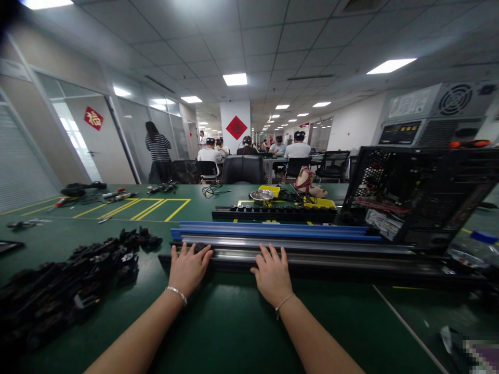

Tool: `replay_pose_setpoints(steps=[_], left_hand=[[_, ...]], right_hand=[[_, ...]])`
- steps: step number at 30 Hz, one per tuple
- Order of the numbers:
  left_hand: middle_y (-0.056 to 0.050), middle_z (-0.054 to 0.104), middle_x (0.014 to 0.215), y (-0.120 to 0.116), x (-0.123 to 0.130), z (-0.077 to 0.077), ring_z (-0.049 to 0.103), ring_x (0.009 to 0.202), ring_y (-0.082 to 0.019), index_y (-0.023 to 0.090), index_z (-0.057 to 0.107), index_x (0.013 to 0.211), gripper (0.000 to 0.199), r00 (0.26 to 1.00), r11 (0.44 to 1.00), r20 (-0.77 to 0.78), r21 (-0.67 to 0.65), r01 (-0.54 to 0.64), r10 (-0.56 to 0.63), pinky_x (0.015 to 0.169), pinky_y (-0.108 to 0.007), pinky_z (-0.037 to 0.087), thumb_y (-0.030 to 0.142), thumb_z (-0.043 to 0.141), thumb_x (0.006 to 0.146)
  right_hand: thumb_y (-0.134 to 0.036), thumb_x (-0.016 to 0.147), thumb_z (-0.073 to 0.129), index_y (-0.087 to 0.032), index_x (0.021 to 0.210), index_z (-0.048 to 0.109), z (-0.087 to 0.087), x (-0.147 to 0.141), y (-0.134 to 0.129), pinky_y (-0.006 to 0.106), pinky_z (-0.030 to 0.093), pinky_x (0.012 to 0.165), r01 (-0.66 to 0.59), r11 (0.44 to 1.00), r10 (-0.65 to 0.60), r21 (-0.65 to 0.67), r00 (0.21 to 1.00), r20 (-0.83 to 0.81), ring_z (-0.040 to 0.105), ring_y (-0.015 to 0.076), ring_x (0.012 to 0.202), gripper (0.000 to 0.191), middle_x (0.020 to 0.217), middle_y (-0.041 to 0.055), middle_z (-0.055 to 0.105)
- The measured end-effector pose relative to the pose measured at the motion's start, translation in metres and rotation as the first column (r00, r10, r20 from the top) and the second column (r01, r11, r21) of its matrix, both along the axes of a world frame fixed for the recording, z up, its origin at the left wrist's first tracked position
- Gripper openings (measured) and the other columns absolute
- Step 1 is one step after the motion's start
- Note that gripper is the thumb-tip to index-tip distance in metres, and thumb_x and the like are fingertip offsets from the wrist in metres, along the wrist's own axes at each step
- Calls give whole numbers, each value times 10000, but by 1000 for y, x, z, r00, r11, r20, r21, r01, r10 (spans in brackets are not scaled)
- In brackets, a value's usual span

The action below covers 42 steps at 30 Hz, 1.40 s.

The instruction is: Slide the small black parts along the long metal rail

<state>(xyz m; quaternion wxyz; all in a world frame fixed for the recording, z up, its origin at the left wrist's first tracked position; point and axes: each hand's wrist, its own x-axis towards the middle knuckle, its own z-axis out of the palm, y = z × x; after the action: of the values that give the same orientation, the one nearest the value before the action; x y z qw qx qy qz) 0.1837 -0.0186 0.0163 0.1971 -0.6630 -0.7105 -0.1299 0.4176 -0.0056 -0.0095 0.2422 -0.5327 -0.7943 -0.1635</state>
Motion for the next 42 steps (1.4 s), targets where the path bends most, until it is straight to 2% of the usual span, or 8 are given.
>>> replay_pose_setpoints(steps=[4, 10, 21, 33, 42], left_hand=[[-109, 592, 1198, 2, -4, -1, 482, 1155, -328, 346, 555, 1200, 459, 999, 999, 39, -34, 13, -11, 994, -525, 224, 522, 272, 886], [-103, 614, 1163, 4, -9, -2, 517, 1120, -314, 348, 568, 1185, 460, 1000, 1000, 19, -27, 4, -4, 980, -497, 261, 513, 253, 893], [-94, 630, 1136, 4, -13, -1, 537, 1092, -309, 350, 587, 1161, 451, 1000, 1000, -18, -6, -8, 7, 989, -495, 243, 498, 254, 896], [-93, 628, 1142, 4, -16, 2, 526, 1114, -298, 349, 577, 1173, 446, 1000, 999, -8, -39, -28, 28, 1008, -489, 219, 484, 252, 899], [-95, 628, 1143, 1, -16, 8, 516, 1120, -298, 319, 582, 1175, 433, 998, 998, 54, -66, -7, 10, 1021, -501, 185, 456, 278, 898]], right_hand=[[-320, 819, 517, -209, 892, 613, -1, 0, 0, 528, 184, 1023, -3, 1000, 3, 2, 1000, 2, 401, 296, 1214, 163, 1290, 64, 518], [-321, 818, 520, -208, 883, 613, 0, 0, 0, 527, 186, 1025, 2, 1000, -2, -9, 1000, 3, 402, 297, 1215, 160, 1289, 63, 520], [-328, 822, 514, -214, 883, 607, 0, 0, -1, 522, 179, 1030, 9, 1000, -9, -17, 1000, 7, 396, 290, 1221, 159, 1293, 57, 516], [-325, 825, 504, -213, 878, 604, 1, 0, -1, 522, 177, 1028, 8, 1000, -8, -14, 1000, 9, 396, 288, 1222, 159, 1292, 61, 516], [-315, 826, 499, -212, 872, 602, 1, 1, -1, 528, 189, 1020, -2, 1000, 2, -1, 1000, 9, 402, 296, 1214, 152, 1288, 63, 519]])
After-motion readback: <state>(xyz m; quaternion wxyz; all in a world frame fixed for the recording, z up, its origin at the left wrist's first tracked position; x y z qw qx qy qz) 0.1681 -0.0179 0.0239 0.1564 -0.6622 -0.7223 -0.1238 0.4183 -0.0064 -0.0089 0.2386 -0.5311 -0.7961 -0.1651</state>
